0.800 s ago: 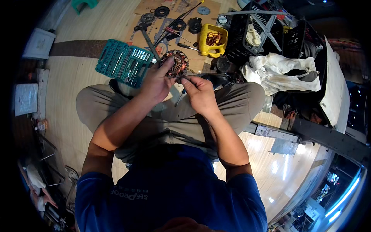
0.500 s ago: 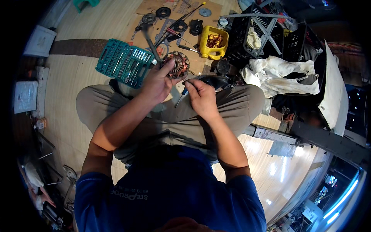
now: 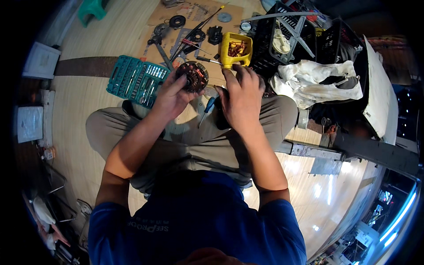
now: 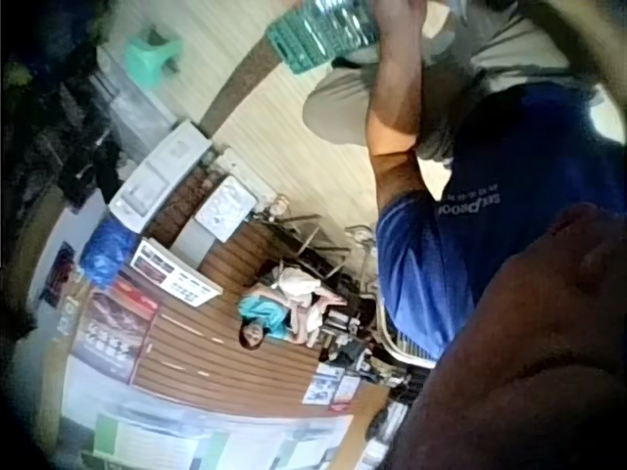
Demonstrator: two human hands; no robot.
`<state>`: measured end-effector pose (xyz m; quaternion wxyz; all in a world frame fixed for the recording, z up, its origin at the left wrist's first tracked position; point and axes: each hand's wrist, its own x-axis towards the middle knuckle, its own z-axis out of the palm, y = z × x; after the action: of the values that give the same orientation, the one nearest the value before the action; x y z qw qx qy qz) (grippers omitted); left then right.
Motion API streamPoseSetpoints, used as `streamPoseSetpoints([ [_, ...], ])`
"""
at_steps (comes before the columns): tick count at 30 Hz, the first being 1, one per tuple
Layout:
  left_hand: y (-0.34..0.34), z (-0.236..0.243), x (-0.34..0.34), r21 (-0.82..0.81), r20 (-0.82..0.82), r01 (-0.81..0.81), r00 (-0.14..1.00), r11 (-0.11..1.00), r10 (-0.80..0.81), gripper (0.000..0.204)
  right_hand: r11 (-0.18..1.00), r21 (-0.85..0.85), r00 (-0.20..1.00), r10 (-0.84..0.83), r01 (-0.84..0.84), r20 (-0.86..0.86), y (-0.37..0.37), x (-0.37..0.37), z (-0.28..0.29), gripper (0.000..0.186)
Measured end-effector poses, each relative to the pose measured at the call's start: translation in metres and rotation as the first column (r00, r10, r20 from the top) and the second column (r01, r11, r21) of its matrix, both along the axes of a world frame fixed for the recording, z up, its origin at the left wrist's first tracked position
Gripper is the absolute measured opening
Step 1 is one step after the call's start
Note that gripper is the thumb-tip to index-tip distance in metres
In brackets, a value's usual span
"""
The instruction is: The person works on a fan motor while sitting on the floor, using pliers to manipulate wires and parts of the internal assembly.
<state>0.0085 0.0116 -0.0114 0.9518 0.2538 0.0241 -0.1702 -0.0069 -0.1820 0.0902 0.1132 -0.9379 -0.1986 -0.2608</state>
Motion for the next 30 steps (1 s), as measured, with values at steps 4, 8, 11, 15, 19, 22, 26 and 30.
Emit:
streamPoseSetpoints([
  [4, -0.001, -0.002, 0.001, -0.083, 0.031, 0.065, 0.998, 0.994, -0.062, 0.036, 0.977, 0.192, 0.891, 0.169, -0.095, -0.422, -0.013, 0.009, -0.023, 0.015],
  [8, -0.002, -0.001, 0.001, -0.187, -0.106, 0.099, 0.987, 0.977, -0.12, 0.036, 0.953, 0.292, 0.908, 0.187, -0.075, -0.376, -0.012, 0.001, -0.021, 0.012],
  [11, 0.002, -0.008, 0.002, -0.206, -0.128, 0.158, 0.974, 0.966, -0.187, 0.047, 0.95, 0.299, 0.918, 0.196, -0.091, -0.344, -0.007, -0.002, -0.018, 0.011],
  [15, 0.006, -0.005, 0.004, -0.312, -0.079, 0.177, 0.974, 0.933, -0.211, 0.057, 0.942, 0.282, 0.925, 0.261, -0.182, -0.276, 0.007, -0.01, -0.012, 0.012],
  [19, 0.0, 0.017, 0.004, -0.185, -0.145, 0.068, 0.985, 0.98, -0.096, 0.064, 0.936, 0.247, 0.912, 0.315, -0.252, -0.264, 0.025, -0.026, -0.008, 0.017],
  [22, 0.008, 0.008, 0.01, -0.376, -0.059, 0.256, 0.953, 0.891, -0.298, 0.061, 0.915, 0.306, 0.922, 0.333, -0.265, -0.198, 0.042, -0.034, -0.01, 0.02],
  [26, 0.013, 0.01, 0.013, -0.359, -0.004, 0.296, 0.948, 0.885, -0.319, 0.057, 0.919, 0.282, 0.914, 0.34, -0.274, -0.221, 0.047, -0.038, -0.004, 0.022],
  [30, 0.015, 0.01, 0.015, -0.402, 0.052, 0.356, 0.929, 0.844, -0.367, 0.052, 0.897, 0.332, 0.904, 0.373, -0.293, -0.208, 0.046, -0.036, 0.001, 0.022],
])
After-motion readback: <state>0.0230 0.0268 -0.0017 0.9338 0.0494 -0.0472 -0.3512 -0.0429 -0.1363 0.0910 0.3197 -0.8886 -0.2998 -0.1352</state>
